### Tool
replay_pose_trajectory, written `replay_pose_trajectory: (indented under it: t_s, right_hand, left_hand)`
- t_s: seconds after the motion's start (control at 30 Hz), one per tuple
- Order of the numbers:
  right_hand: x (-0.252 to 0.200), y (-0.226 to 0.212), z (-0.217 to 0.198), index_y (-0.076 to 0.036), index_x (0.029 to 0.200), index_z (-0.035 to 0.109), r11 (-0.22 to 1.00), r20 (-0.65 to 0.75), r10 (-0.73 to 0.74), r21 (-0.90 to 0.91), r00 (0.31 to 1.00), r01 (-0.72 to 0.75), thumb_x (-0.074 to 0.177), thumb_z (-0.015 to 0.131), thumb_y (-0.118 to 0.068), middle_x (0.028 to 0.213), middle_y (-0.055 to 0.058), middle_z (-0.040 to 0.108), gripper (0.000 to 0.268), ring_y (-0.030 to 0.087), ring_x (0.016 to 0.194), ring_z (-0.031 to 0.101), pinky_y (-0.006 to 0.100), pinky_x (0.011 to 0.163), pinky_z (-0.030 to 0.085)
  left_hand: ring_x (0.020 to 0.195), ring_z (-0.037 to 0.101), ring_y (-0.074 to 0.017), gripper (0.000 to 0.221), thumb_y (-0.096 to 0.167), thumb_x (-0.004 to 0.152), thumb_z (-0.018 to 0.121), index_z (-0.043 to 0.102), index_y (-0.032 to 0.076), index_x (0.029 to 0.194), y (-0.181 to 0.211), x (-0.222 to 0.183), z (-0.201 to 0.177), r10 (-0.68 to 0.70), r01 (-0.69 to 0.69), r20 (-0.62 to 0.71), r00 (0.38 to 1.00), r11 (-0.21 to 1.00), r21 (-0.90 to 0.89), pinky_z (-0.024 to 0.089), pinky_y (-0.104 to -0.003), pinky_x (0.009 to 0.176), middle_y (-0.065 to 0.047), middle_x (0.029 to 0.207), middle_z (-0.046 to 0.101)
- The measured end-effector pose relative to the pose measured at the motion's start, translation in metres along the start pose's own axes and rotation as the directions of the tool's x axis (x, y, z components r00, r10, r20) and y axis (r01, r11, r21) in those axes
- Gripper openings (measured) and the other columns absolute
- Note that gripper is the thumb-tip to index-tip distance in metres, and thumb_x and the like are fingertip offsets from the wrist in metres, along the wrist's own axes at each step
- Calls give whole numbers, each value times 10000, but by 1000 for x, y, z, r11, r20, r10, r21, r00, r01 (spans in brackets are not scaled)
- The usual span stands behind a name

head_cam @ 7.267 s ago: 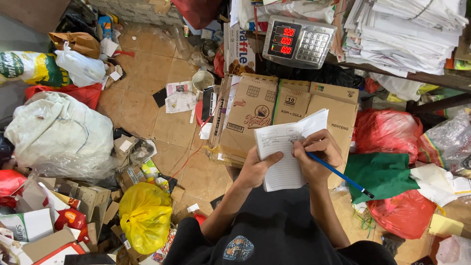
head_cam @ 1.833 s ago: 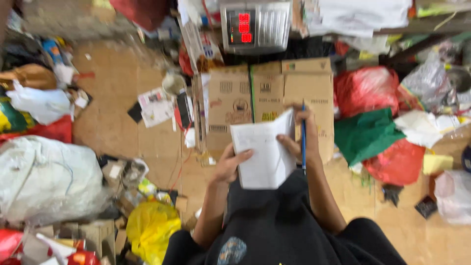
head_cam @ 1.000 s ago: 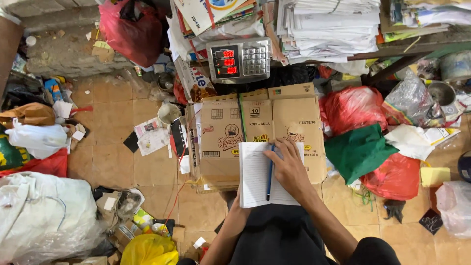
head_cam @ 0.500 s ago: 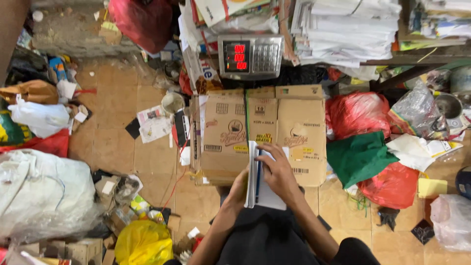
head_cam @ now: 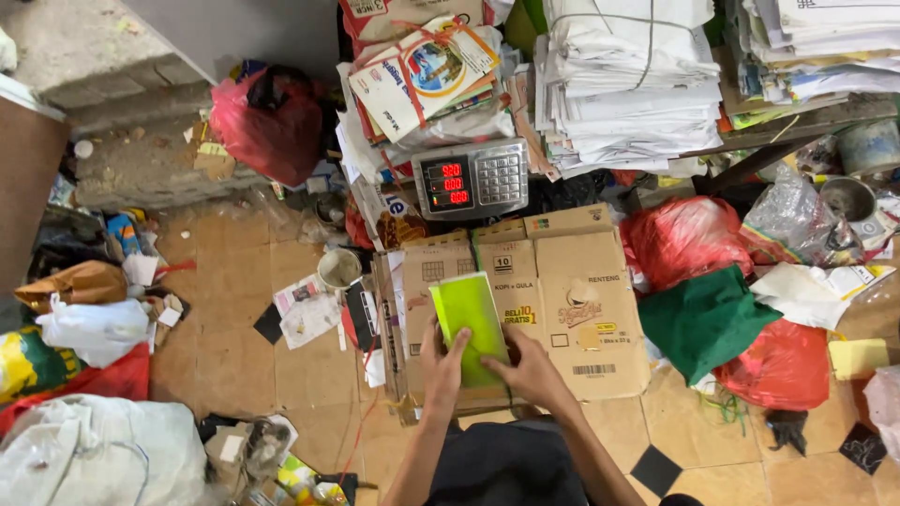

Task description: Weighing a bag and cardboard boxes on a digital scale and recording the weights in a notebook.

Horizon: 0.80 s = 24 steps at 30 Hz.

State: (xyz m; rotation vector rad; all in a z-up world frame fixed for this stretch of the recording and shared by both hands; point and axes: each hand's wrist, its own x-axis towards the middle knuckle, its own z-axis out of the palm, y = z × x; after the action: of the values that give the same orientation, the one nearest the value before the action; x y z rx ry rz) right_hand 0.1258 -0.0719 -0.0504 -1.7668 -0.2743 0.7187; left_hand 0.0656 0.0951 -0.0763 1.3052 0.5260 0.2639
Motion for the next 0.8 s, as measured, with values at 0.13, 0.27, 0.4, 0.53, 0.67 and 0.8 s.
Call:
replay_pose_trajectory:
  t_s: [0.13,0.27,0.4,0.53,0.67,0.8]
  right_hand:
    - [59,-22,15,29,1403,529,997,-127,-7,81,992,18,853,818,-201,1203,184,722,662,211,1044,716,354,875,596]
    - [160,-42,23,28,1348,610,976,-263,-107,155,959,152,858,768,-140,1128,133,759,541,182,978,733,324,819,610]
    - [276,-68,25,75,1265,657,921,-422,-354,-3,834,390,943,762,-129,1078,158,777,396,198,937,696,321,801,570]
    - [368,-93,18,77,1333,578,842,-354,-415,200,838,501,953,712,-104,1079,129,752,441,152,951,693,297,811,576]
    - [420,-85,17,56,1330,571,893,-336,-269,264,903,364,867,707,-32,1046,124,742,491,166,892,684,306,750,558]
    - [406,-59,14,36,1347,551,877,-374,-399,111,837,468,869,704,28,1114,107,721,502,154,970,688,281,821,567]
  left_hand:
    - [1105,676,-237,599,257,956,716,481,9,1448,29,60,-3,-16,12,36,999,993,122,574,-360,955,-142,1242,679]
    - [1229,606,-306,668,269,1008,665,351,8,1537,36,132,-14,117,-142,88,989,920,366,553,-423,996,-200,1423,533]
    - [1118,629,-360,670,182,928,662,331,7,1483,98,214,1,128,-123,7,992,935,334,667,-418,768,-183,1452,364]
    - [1250,600,-354,487,86,996,700,505,28,1438,50,348,-17,599,-526,33,800,673,520,671,-382,839,-211,1476,440]
    - [1314,572,-368,338,88,1014,676,577,10,1327,55,420,-27,577,-607,246,779,596,526,645,-360,907,-208,1519,426]
    - [1494,426,-353,372,225,1088,625,564,96,1432,5,490,-45,591,-683,413,693,355,639,460,-453,1218,-140,1644,327]
